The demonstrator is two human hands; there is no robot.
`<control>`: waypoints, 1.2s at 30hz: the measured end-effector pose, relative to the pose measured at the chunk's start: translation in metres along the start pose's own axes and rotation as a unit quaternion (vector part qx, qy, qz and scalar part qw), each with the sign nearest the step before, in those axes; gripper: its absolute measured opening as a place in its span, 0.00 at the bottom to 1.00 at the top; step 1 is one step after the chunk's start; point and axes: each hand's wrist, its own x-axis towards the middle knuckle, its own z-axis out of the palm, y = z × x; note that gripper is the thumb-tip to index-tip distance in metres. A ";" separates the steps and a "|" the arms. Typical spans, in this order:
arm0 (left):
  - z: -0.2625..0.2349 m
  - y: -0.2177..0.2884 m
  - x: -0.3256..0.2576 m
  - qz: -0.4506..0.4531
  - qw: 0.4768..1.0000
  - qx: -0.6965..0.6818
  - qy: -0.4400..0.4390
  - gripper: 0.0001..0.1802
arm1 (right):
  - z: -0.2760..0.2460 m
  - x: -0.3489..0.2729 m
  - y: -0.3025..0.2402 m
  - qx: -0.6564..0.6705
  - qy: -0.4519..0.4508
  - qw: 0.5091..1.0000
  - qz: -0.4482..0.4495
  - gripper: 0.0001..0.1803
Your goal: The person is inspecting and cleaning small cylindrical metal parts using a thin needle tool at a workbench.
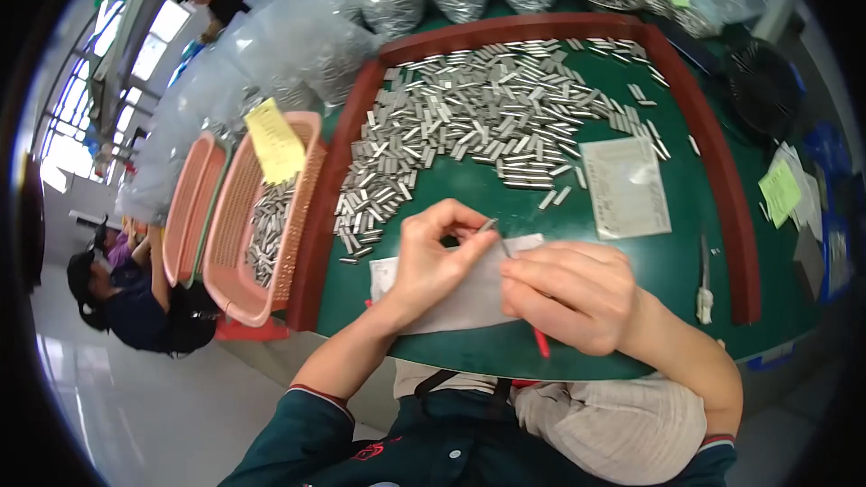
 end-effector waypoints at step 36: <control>-0.004 -0.004 0.008 -0.001 0.972 -0.232 0.032 0.08 | 0.001 0.007 -0.008 -0.087 -0.061 0.994 -0.002 0.14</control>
